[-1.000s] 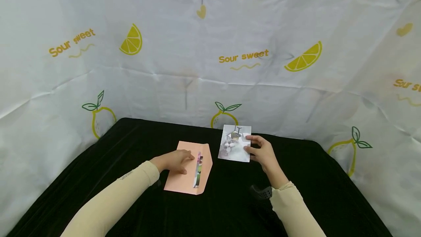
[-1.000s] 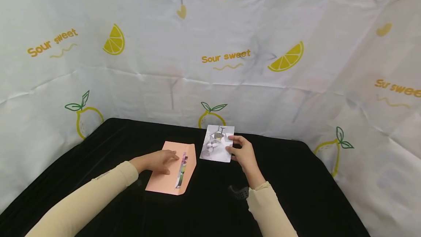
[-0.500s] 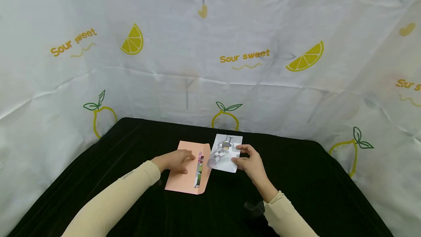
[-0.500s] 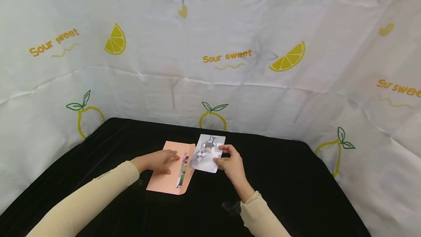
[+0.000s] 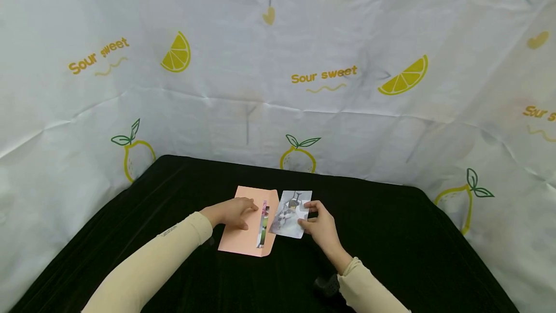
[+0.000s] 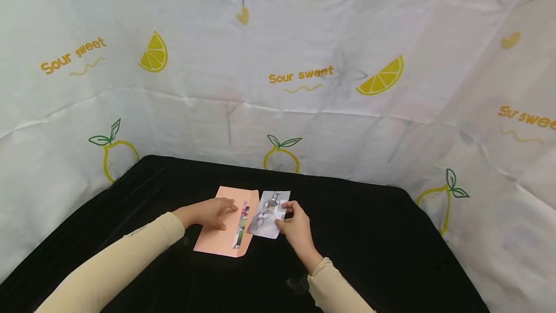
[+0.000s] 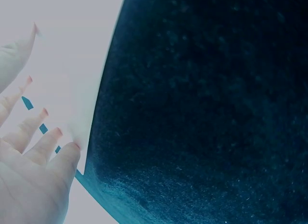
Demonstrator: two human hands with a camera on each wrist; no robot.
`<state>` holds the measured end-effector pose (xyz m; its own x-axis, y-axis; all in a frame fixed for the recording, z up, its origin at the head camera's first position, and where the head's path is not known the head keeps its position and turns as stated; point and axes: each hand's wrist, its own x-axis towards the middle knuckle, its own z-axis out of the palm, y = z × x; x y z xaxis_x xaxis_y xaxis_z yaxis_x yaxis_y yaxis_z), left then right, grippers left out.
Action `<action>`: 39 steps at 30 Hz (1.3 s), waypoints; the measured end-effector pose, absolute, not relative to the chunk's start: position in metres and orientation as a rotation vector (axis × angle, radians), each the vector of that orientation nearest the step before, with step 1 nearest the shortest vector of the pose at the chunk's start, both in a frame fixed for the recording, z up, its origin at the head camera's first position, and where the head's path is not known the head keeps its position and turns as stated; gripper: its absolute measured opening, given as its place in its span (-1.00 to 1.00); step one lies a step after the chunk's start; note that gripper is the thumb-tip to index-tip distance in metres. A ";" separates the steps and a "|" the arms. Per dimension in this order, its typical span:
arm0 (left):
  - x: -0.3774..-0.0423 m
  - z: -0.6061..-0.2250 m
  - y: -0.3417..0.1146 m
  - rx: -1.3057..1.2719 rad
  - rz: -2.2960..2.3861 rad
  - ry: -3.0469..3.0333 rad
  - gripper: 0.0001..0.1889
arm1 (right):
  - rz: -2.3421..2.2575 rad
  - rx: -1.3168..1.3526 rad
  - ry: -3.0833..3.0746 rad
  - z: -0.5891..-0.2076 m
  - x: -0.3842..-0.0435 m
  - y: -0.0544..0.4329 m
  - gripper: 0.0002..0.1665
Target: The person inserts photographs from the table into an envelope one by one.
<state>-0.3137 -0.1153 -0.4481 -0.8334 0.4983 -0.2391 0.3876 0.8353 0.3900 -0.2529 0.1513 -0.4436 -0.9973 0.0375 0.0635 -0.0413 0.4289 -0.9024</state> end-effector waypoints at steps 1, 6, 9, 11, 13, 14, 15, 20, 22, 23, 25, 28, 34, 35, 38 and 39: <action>-0.314 -0.448 -0.115 0.663 0.466 2.681 -0.42 | 1.632 0.013 -2.595 -0.444 -0.252 0.150 -0.54; -0.315 -0.449 -0.115 0.659 0.466 2.679 -0.41 | 1.545 0.074 -2.619 -0.443 -0.250 0.146 -0.54; -0.315 -0.449 -0.115 0.660 0.468 2.683 -0.41 | 1.484 0.107 -2.630 -0.441 -0.249 0.145 -0.54; -0.315 -0.450 -0.115 0.654 0.472 2.683 -0.41 | 1.460 0.122 -2.635 -0.440 -0.249 0.144 -0.53; -0.316 -0.450 -0.116 0.651 0.474 2.686 -0.42 | 1.444 0.131 -2.639 -0.440 -0.248 0.143 -0.53; -0.316 -0.451 -0.116 0.648 0.473 2.685 -0.42 | 1.441 0.135 -2.641 -0.440 -0.248 0.143 -0.53; -0.316 -0.450 -0.116 0.649 0.474 2.684 -0.42 | 1.439 0.138 -2.645 -0.440 -0.248 0.143 -0.53; -0.316 -0.448 -0.117 0.651 0.481 2.672 -0.42 | 1.417 0.149 -2.673 -0.442 -0.247 0.141 -0.53; -0.316 -0.448 -0.117 0.649 0.483 2.668 -0.42 | 1.428 0.146 -2.679 -0.442 -0.247 0.140 -0.53; -0.316 -0.448 -0.117 0.651 0.485 2.666 -0.42 | 1.442 0.142 -2.679 -0.442 -0.247 0.139 -0.53; -0.316 -0.448 -0.117 0.657 0.484 2.666 -0.42 | 1.481 0.128 -2.680 -0.442 -0.247 0.138 -0.52; -0.315 -0.447 -0.116 0.660 0.489 2.662 -0.42 | 1.582 0.094 -2.676 -0.443 -0.248 0.137 -0.52; -0.316 -0.445 -0.116 0.652 0.491 2.659 -0.42 | 1.789 0.002 -2.662 -0.446 -0.250 0.138 -0.50; -0.316 -0.445 -0.116 0.652 0.492 2.658 -0.42 | 1.822 -0.012 -2.657 -0.447 -0.250 0.138 -0.49; -0.316 -0.446 -0.116 0.645 0.499 2.653 -0.42 | 1.907 -0.045 -2.640 -0.449 -0.250 0.137 -0.49; -0.316 -0.446 -0.116 0.644 0.496 2.652 -0.42 | 1.927 -0.051 -2.638 -0.450 -0.251 0.137 -0.49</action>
